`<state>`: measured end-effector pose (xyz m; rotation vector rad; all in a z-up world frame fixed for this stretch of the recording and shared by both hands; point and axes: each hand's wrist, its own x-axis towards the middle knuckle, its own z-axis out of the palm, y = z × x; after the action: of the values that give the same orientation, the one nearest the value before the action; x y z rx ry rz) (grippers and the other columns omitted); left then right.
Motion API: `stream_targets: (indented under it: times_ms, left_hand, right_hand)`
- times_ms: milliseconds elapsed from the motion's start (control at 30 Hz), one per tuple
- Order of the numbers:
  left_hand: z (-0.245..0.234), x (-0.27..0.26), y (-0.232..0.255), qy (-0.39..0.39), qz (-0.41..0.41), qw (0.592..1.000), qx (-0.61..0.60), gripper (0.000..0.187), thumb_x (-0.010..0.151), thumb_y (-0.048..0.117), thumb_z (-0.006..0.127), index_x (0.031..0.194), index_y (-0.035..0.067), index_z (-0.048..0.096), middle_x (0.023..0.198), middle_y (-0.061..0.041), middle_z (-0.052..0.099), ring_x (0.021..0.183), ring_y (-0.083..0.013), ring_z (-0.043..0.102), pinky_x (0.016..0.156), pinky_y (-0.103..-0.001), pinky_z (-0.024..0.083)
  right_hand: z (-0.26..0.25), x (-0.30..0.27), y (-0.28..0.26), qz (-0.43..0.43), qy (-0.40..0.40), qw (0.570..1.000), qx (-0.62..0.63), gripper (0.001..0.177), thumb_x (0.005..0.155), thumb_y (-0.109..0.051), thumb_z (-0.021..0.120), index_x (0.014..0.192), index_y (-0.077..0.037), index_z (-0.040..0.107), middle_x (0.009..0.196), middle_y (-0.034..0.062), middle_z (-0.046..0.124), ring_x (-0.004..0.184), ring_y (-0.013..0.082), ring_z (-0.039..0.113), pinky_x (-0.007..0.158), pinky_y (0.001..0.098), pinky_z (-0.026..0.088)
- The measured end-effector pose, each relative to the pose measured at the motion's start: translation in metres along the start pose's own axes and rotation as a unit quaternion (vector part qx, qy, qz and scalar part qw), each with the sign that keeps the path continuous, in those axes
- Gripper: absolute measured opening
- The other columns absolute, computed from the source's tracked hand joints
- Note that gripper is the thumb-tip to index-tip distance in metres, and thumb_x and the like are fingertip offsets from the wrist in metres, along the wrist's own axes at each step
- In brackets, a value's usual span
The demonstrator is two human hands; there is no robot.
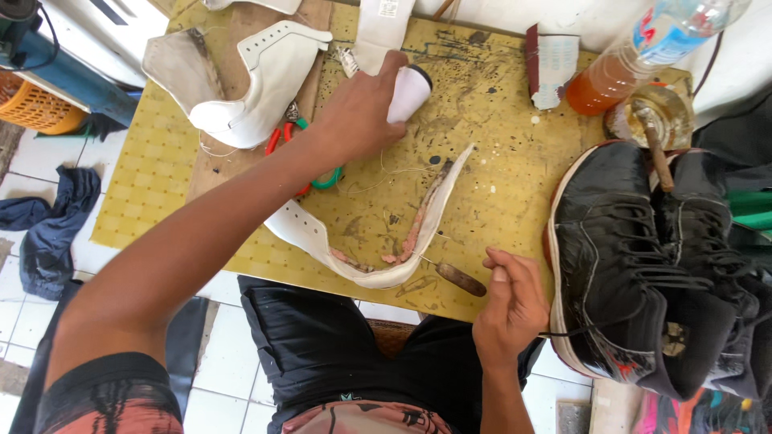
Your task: The person hand-sews a white shoe upper using a needle and white thread. They pull the thread through the material repeatedly to stitch the edges together, occasionally adjusting the shoe's position on the workbench.
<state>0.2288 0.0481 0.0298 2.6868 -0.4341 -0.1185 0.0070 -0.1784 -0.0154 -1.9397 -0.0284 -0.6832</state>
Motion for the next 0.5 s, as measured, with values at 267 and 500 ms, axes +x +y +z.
stream_targets:
  times_ms: [267,500]
  left_hand:
    - [-0.102,-0.087,0.052,0.113,-0.041,0.941,-0.316,0.063,0.103,0.025,0.066,0.149,0.016,0.023,0.128,-0.026,0.076,0.079,-0.0264,0.088,0.049,-0.030,0.072]
    - [-0.103,-0.214,0.076,0.216,-0.113,0.884,-0.400,0.074,0.083,0.037,0.064,0.148,0.016,0.037,0.074,-0.006,0.060,0.061,-0.0117,0.052,0.053,-0.024,0.034]
  right_hand:
    - [-0.002,-0.005,0.011,0.002,0.061,0.997,0.036,0.028,0.102,0.008,0.047,0.111,0.005,0.073,0.096,0.0171,0.068,0.090,0.0252,0.066,0.081,0.0339,0.057]
    - [0.003,-0.010,0.011,-0.109,0.101,0.989,0.013,0.022,0.104,0.002,0.058,0.124,0.010,0.062,0.117,0.0240,0.060,0.105,0.0336,0.064,0.088,0.0399,0.063]
